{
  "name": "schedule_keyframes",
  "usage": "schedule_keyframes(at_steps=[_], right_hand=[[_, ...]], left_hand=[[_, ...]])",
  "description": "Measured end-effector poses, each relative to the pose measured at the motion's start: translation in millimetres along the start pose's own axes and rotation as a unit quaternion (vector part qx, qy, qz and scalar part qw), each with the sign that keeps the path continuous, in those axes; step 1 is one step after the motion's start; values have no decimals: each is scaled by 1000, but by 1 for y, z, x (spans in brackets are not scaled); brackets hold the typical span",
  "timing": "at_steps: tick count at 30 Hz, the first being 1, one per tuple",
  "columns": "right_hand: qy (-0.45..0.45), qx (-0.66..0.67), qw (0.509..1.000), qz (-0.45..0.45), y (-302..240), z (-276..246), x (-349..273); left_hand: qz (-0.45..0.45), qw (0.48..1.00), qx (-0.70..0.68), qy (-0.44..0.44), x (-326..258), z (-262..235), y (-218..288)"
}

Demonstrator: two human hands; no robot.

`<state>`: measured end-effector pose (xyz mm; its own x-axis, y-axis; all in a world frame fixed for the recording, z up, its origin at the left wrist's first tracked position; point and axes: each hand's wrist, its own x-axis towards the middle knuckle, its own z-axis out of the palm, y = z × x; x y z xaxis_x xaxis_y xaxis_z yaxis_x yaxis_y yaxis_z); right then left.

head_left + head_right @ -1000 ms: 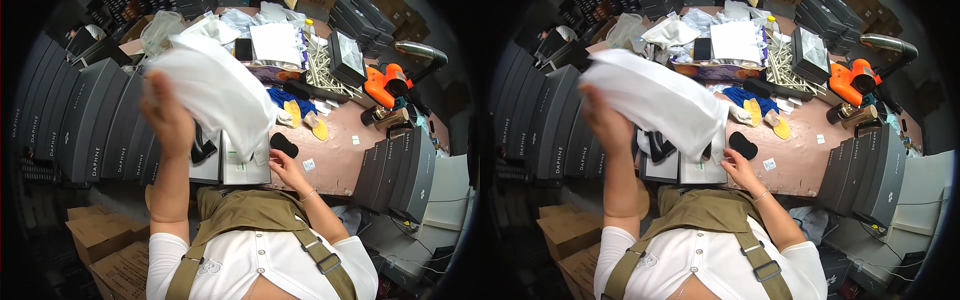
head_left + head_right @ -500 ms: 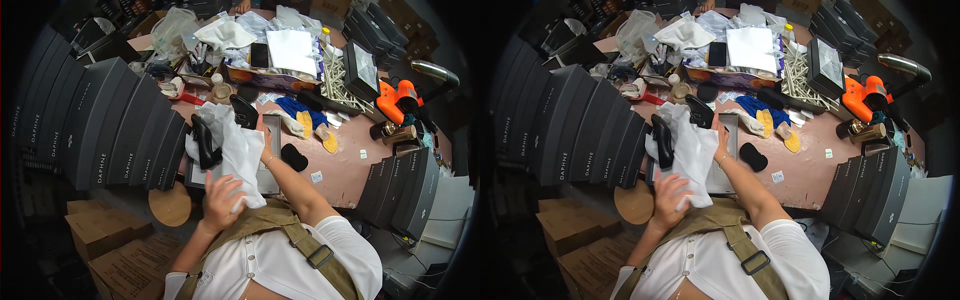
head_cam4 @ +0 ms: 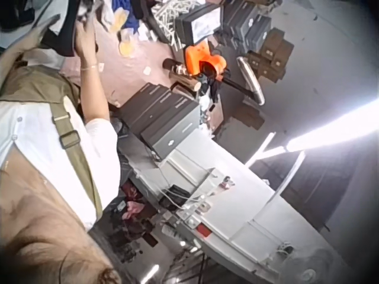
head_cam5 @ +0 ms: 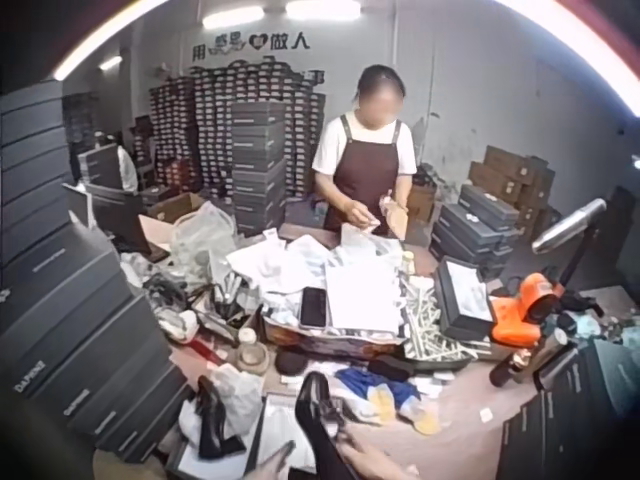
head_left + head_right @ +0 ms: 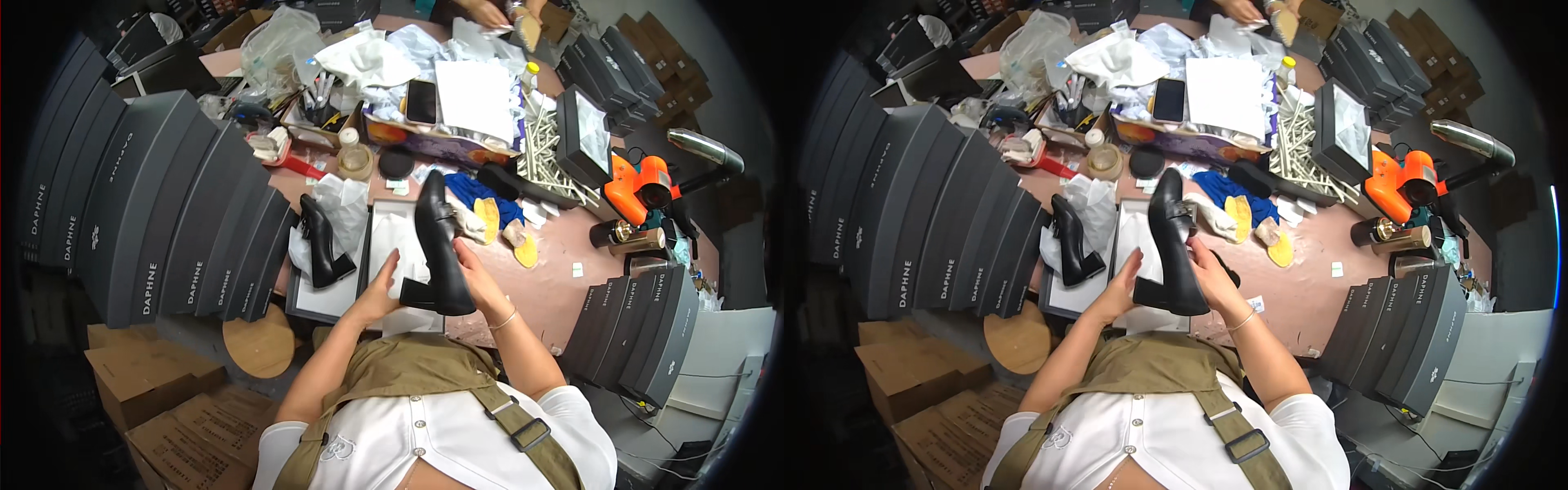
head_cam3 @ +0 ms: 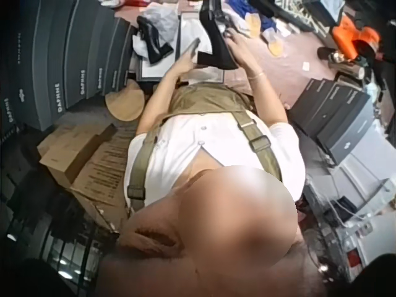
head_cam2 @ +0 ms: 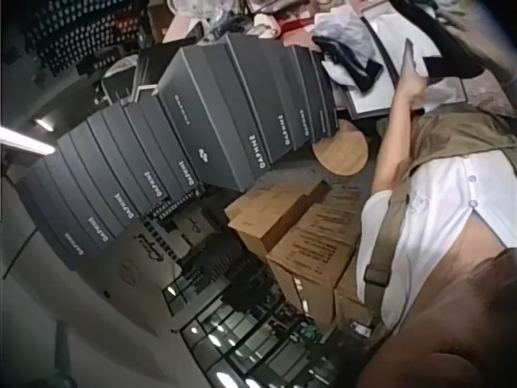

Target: The person is inspecting a pair of black high-heeled shoes, cleaning them with a cloth, and then packing them into a shoe box with protective wrapping.

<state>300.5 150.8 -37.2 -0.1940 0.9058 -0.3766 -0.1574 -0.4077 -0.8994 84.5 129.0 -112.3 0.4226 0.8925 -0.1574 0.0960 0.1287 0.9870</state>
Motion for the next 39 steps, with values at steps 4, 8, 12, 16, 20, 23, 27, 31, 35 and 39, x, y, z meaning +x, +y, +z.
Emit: schedule_keyframes(at_steps=[4,8,12,16,20,23,27,31,35,39], right_hand=[[-87,-145,984,-59,-24,20,-10],[-201,-432,874,-96,-17,27,-12],[-89,-545,804,-221,-38,65,-31],[-126,-579,747,-302,-18,66,-27],[-181,-534,741,-365,2,66,7],[-204,-487,783,-328,-23,53,-20],[-130,-504,807,-279,-32,30,-3],[-192,-619,700,-298,-31,50,2],[-241,-602,670,-362,-4,105,-1],[-356,-576,687,-263,25,101,11]], left_hand=[[-72,917,-390,-36,-17,-2,33],[-3,843,-533,76,-29,-15,76],[-124,773,-571,247,-16,-3,50],[-110,780,-551,275,-18,0,57],[-117,780,-520,328,-23,-6,42],[-127,757,-548,332,-33,-19,42],[-154,765,-542,311,-37,-42,33],[-139,767,-530,335,-39,-41,42],[-166,773,-540,289,-42,-20,48],[-164,772,-522,323,-62,-9,48]])
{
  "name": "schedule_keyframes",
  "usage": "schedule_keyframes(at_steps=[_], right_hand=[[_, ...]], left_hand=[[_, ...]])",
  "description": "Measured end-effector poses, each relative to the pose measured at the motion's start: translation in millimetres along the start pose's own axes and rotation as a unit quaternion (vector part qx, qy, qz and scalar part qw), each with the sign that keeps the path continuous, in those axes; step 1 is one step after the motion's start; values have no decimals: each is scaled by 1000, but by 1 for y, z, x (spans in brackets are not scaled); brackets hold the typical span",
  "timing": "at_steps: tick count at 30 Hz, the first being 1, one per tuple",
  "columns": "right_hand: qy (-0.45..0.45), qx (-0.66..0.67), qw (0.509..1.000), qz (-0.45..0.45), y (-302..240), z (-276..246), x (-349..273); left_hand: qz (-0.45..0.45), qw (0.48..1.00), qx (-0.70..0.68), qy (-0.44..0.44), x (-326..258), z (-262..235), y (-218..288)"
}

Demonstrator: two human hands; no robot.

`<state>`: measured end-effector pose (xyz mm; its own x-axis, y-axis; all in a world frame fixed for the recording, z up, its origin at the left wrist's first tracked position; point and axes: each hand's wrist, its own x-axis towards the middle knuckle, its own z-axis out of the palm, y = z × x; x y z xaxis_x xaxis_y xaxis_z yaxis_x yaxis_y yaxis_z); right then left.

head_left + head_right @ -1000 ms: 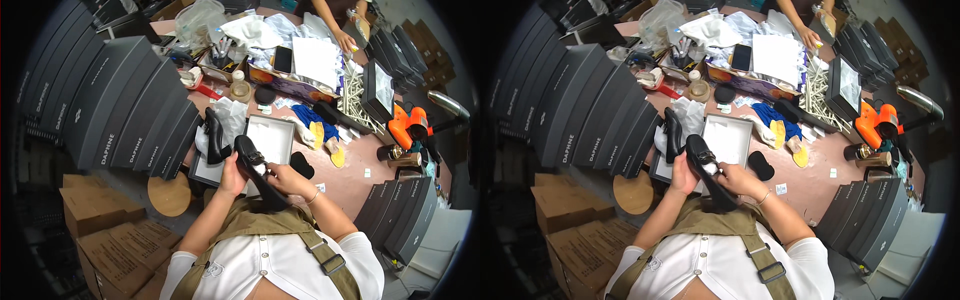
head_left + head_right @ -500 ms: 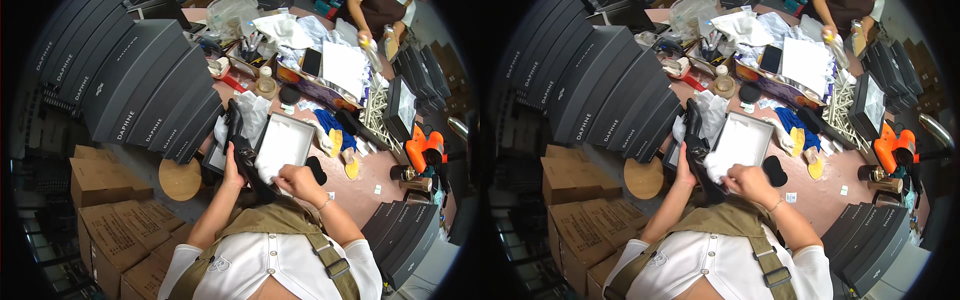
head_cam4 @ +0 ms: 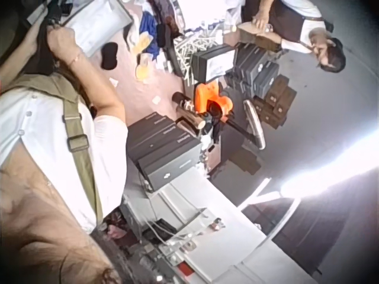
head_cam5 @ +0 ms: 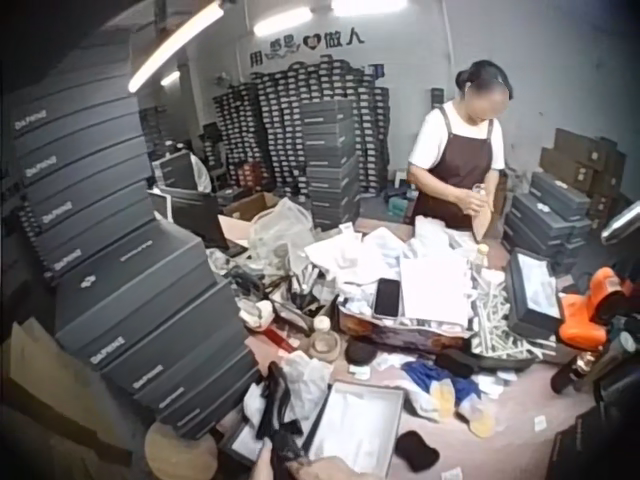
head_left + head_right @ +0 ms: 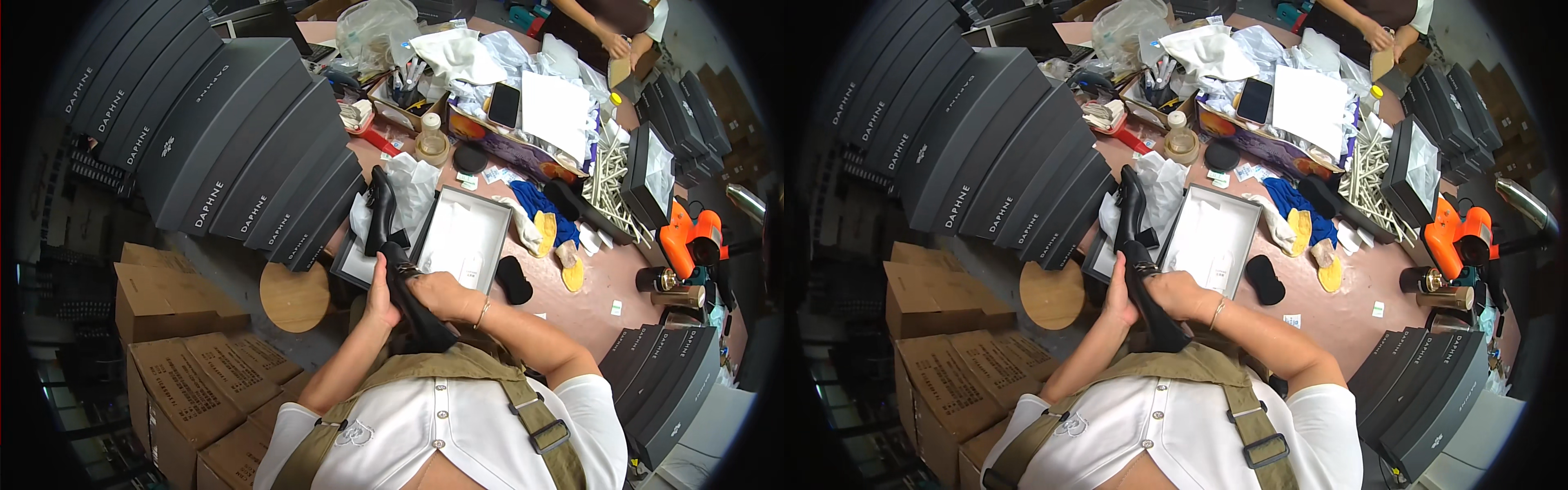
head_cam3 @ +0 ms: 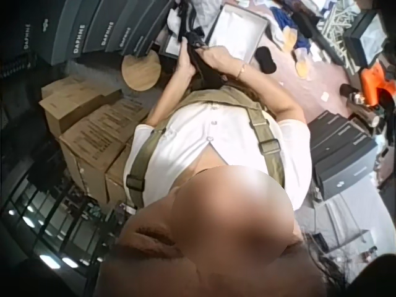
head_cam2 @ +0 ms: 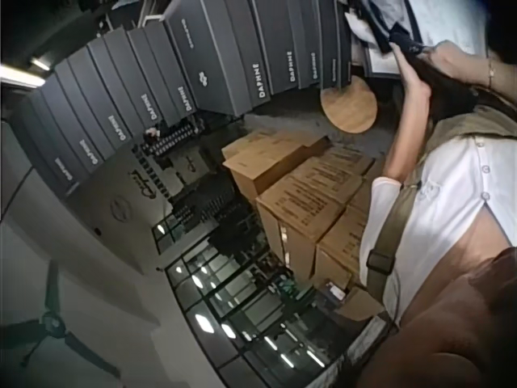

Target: The person is inspecting a pair of black high-heeled shoes, cleaning them with a cloth, and then packing them into a shoe box with protective wrapping.

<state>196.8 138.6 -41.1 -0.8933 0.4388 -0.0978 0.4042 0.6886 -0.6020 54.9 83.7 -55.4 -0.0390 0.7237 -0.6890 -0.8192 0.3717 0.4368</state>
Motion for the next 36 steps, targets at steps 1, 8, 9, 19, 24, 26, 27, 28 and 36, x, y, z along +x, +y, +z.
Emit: schedule_keyframes(at_steps=[1,8,9,19,24,26,27,28,36], right_hand=[[15,13,1000,-3,3,2,0],[107,-35,994,4,10,8,12],[108,-43,993,10,9,10,14],[264,-34,963,36,9,-18,-60],[215,208,947,118,7,-29,-38],[88,650,745,116,-11,-34,-26],[53,803,588,74,-18,-34,-19],[102,855,508,34,-32,-38,-11],[25,920,324,-220,-92,-71,2]], left_hand=[[8,1000,0,7,1,-1,-4],[93,993,56,45,6,-1,-3],[92,994,56,37,5,-1,0],[134,989,-59,-4,17,-13,47],[226,972,-24,-57,31,-19,60],[287,952,21,-107,14,6,54],[373,915,93,-122,12,13,52],[448,865,175,-141,-6,36,55],[497,816,5,-296,-59,113,69]])
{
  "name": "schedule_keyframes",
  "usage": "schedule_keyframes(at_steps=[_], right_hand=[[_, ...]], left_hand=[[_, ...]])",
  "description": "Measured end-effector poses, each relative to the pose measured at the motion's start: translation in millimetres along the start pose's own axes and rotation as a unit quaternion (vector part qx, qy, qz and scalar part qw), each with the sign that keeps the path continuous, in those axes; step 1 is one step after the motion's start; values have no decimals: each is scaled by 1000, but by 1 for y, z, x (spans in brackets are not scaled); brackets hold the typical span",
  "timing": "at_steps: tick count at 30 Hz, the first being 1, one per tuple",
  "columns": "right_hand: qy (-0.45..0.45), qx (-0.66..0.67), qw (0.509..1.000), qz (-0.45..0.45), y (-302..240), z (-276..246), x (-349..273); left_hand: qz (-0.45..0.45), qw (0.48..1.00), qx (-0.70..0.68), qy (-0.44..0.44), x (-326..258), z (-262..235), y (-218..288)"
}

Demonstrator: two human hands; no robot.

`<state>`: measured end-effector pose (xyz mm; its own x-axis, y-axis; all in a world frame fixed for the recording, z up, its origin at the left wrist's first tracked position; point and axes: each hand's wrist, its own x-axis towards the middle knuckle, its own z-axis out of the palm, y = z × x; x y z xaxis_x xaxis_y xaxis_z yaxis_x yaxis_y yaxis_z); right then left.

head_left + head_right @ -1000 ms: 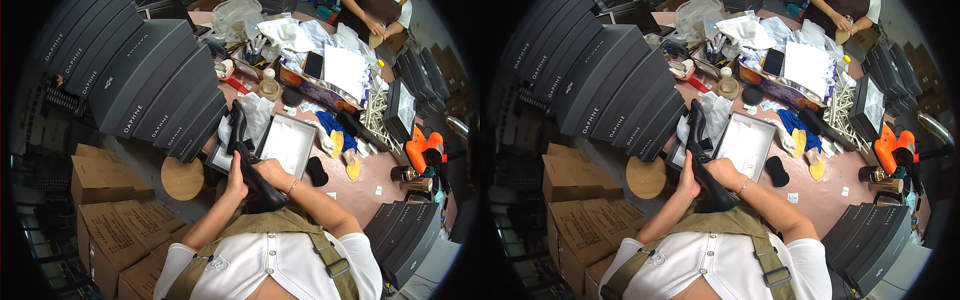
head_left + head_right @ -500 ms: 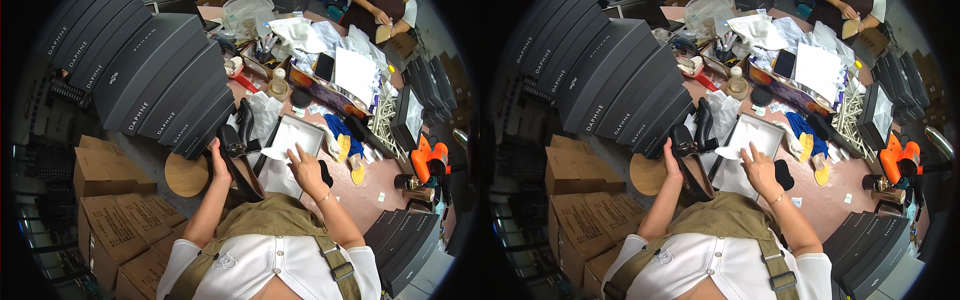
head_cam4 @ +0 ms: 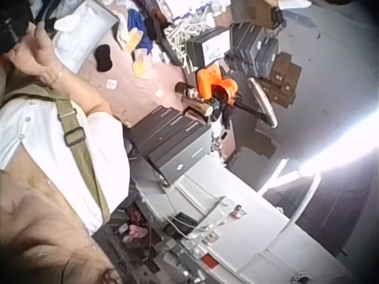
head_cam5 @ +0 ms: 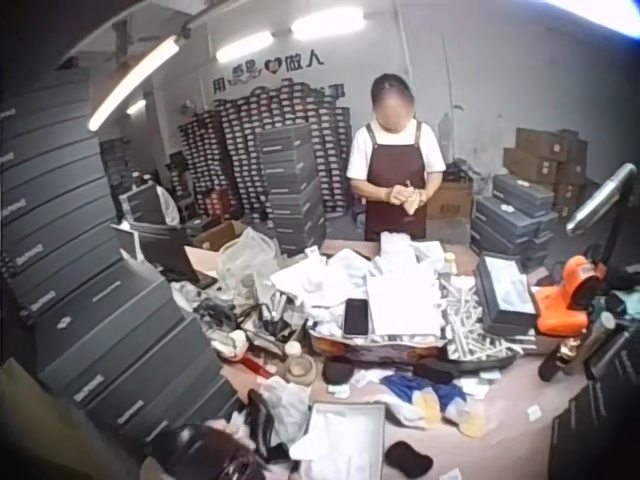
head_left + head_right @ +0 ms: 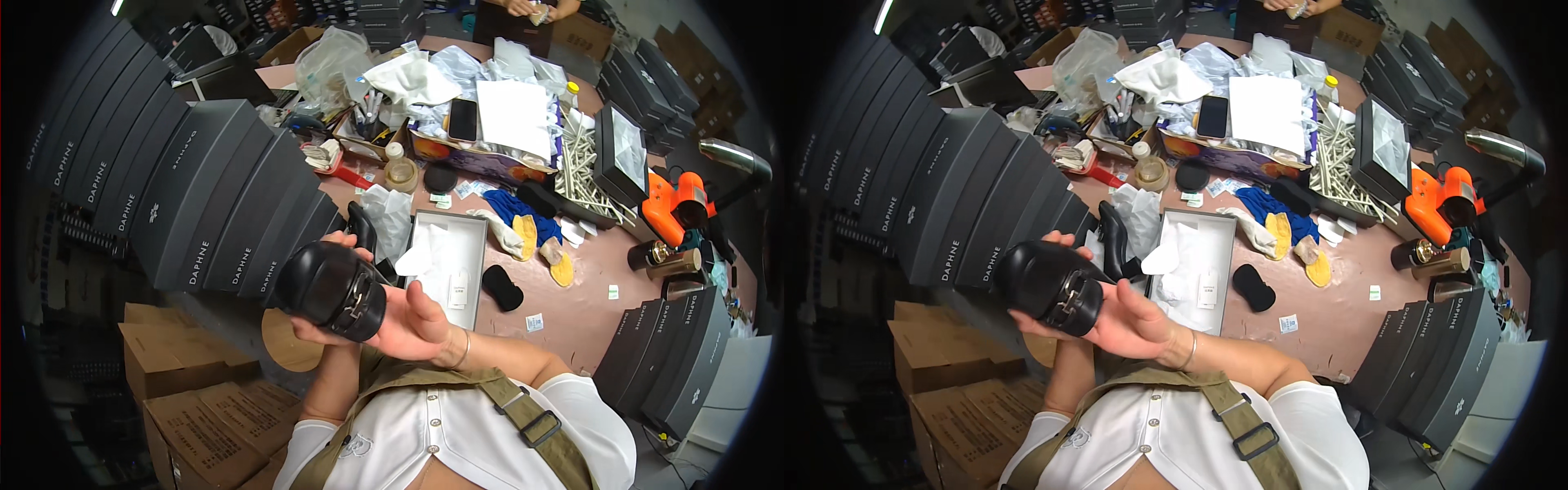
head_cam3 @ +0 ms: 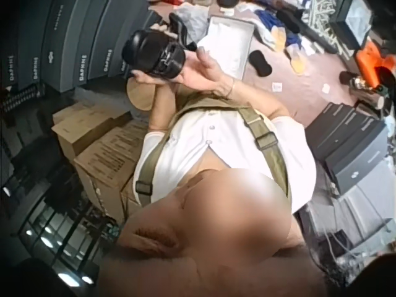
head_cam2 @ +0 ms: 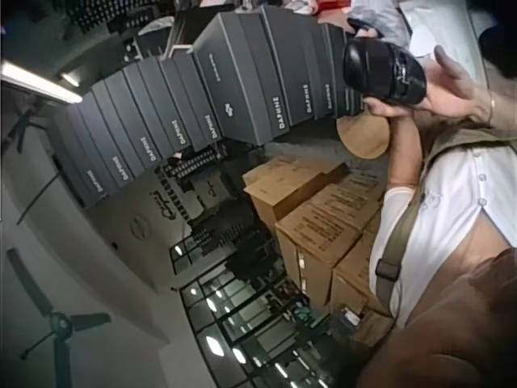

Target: The person is inspecting a pair of black high-heeled shoes, cleaning them with a cloth, and then packing them into a shoe box with protective wrapping.

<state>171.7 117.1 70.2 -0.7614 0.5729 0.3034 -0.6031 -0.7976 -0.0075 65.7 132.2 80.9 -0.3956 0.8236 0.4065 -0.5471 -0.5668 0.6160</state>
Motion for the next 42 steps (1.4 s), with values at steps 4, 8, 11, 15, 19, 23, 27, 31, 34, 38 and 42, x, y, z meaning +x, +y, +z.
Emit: schedule_keyframes(at_steps=[4,8,11,15,19,23,27,31,34,38,42], right_hand=[[35,61,995,-71,12,32,6],[-36,90,994,-46,17,45,-1],[-33,62,996,-60,12,46,-5],[-21,-110,993,29,-15,23,-14],[-95,147,984,-11,3,23,-15],[-7,165,986,-24,21,45,-20],[100,-184,977,44,1,38,-51],[-3,-126,992,-4,4,20,-53],[23,109,993,-39,19,50,-30],[9,53,998,-24,9,45,-22],[91,-185,978,-9,-9,43,-47]], left_hand=[[-34,998,59,9,2,16,12],[101,973,20,-207,20,15,20],[65,981,-43,-175,10,30,10],[70,989,-37,-128,-11,27,8],[182,891,276,-310,-15,28,23],[248,889,317,-216,-24,70,33],[168,946,218,-170,-38,57,16],[99,950,185,-230,-51,30,19],[101,960,219,-142,-56,50,16],[-8,932,241,-272,-34,18,50],[107,888,277,-350,-9,31,72]])
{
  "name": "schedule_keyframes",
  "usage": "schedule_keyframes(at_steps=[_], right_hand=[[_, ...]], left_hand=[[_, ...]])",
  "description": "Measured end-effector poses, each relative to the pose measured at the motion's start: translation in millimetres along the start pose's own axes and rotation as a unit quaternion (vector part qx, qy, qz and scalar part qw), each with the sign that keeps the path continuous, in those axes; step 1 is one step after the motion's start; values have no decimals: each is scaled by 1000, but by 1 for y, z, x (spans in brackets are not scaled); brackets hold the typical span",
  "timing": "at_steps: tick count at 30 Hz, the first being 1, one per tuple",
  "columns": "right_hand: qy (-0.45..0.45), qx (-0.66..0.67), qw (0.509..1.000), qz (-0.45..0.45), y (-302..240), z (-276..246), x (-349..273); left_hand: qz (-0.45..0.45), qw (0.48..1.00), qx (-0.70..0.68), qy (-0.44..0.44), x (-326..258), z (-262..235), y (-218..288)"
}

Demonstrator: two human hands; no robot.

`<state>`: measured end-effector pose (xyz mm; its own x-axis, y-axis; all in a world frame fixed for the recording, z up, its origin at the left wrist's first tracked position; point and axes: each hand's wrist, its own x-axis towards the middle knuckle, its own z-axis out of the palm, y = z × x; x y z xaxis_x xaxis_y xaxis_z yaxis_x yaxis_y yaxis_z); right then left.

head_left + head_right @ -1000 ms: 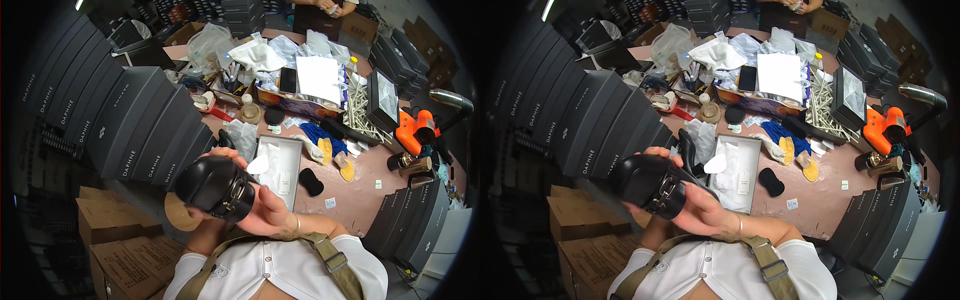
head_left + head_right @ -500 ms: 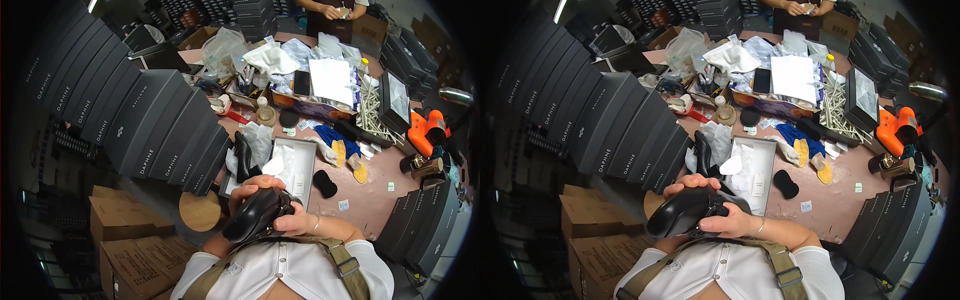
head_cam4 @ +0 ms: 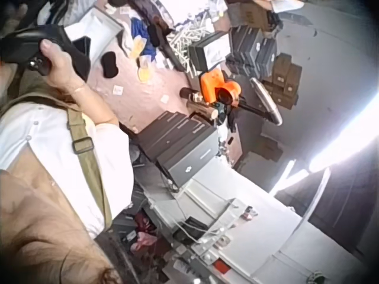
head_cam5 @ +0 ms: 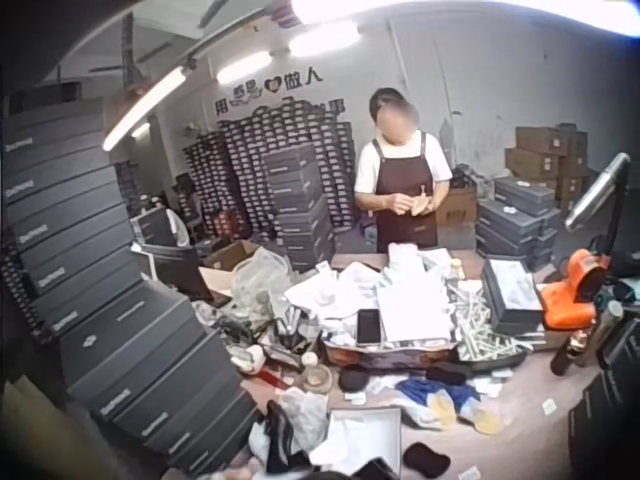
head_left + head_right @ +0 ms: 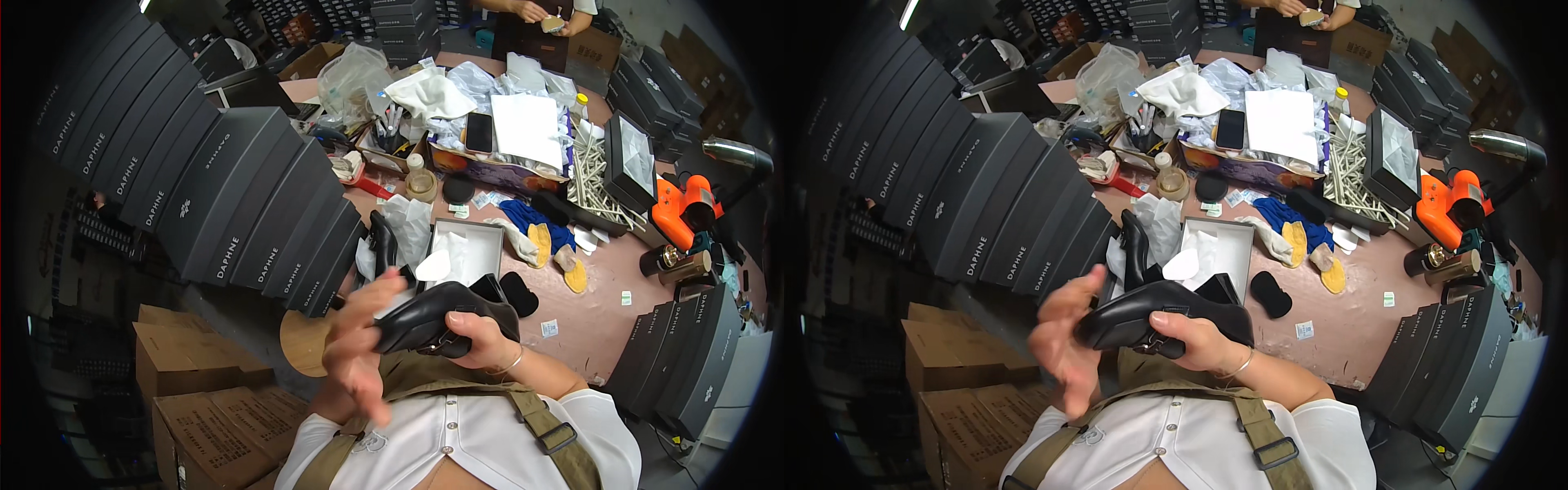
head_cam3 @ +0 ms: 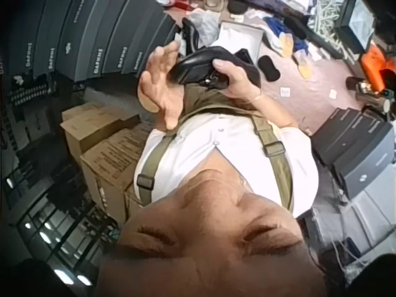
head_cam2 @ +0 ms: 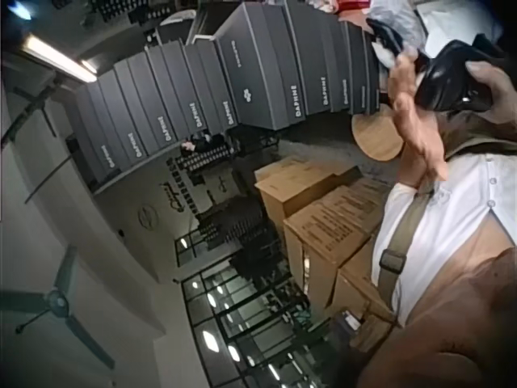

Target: The person is inspecting a pair of black high-heeled shoes, cleaning them with a cloth, and then packing them into a shoe box with protective wrapping.

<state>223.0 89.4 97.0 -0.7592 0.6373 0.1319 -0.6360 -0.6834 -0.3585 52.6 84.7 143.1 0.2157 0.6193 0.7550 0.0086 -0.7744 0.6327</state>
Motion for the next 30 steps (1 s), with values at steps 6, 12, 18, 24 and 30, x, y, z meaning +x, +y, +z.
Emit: schedule_keyframes(at_steps=[6,12,18,24,30], right_hand=[[-87,-1,996,11,13,-70,-38],[-211,-371,903,41,-20,-23,-16],[-196,-373,906,26,-27,0,-18],[81,-39,995,44,17,-20,-48],[-29,-86,996,-1,31,-45,-52]], left_hand=[[-8,995,-94,-26,-14,24,6],[3,992,-128,25,-48,24,14],[39,991,-124,41,-49,34,12],[-124,986,-107,0,-31,22,6],[-98,981,-166,-6,-39,21,4]])
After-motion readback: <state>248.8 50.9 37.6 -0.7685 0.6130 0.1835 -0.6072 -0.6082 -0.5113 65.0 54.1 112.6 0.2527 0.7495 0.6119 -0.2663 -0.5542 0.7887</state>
